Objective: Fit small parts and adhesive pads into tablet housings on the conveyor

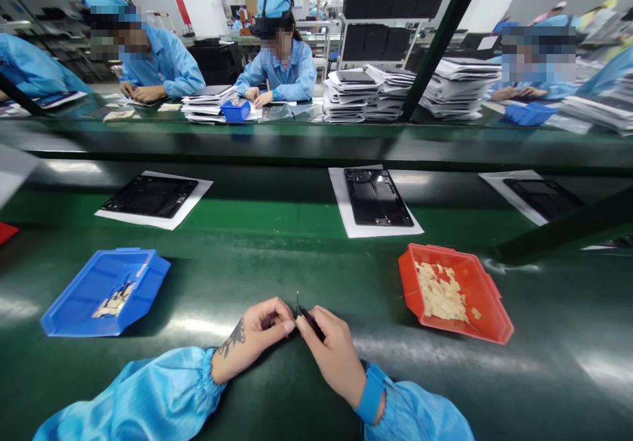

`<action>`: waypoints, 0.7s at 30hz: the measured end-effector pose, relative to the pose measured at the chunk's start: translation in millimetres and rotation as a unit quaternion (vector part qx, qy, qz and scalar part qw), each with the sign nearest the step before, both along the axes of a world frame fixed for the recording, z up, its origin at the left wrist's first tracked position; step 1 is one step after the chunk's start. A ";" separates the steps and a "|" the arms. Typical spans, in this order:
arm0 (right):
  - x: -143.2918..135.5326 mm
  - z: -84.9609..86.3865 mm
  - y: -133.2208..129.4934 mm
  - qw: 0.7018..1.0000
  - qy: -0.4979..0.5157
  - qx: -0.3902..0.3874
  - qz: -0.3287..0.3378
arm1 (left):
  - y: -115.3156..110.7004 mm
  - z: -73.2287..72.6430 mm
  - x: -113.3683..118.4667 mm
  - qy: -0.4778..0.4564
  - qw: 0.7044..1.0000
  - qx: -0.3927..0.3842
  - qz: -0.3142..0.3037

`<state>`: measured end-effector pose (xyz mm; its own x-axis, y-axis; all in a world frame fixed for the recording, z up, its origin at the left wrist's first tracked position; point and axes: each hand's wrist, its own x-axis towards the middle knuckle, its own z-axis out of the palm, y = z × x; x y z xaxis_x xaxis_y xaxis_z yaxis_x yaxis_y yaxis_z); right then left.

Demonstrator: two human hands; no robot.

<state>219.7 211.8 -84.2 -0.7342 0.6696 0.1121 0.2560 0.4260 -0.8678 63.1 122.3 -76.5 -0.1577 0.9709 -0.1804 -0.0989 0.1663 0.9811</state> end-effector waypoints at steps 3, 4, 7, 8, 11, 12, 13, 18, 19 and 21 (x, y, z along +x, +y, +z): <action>0.5 0.8 -0.6 1.000 -0.005 -0.002 0.000 | 0.6 1.1 -1.1 -0.009 1.000 0.002 -0.001; 0.7 1.1 -0.8 1.000 -0.005 -0.002 -0.001 | 0.7 1.6 -1.8 -0.014 1.000 0.001 0.000; 1.2 2.0 -1.0 1.000 -0.001 0.001 -0.005 | 1.0 2.3 -3.8 -0.042 0.999 0.014 0.006; 1.3 2.2 -0.8 1.000 0.001 0.003 -0.008 | 1.3 1.8 -4.2 -0.059 0.998 0.024 0.010; 1.3 2.3 0.3 1.000 0.005 0.006 -0.015 | 2.6 -1.2 -4.2 -0.124 0.990 0.050 0.033; 1.3 2.1 0.6 1.000 0.006 0.003 -0.016 | 3.0 -2.3 -4.0 -0.144 0.987 0.053 0.042; 1.4 1.8 0.7 1.000 0.007 0.000 -0.017 | 3.4 -3.2 -3.7 -0.158 0.985 0.053 0.049; 6.0 3.3 -3.0 0.999 0.020 0.011 -0.038 | 4.2 -2.2 -3.3 -0.180 0.980 0.033 0.076; 8.6 5.2 -4.0 0.999 0.023 0.015 -0.036 | 4.2 -1.9 -3.4 -0.177 0.980 0.032 0.083; 15.9 10.8 -3.9 0.999 0.029 0.023 -0.025 | 4.7 -2.6 -3.5 -0.149 0.984 0.026 0.094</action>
<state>235.6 207.9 -73.4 -0.6907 0.6990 0.1852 0.2282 0.4538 -0.8614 59.6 127.0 -79.2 -0.2837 0.9386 -0.1963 -0.4078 0.0673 0.9106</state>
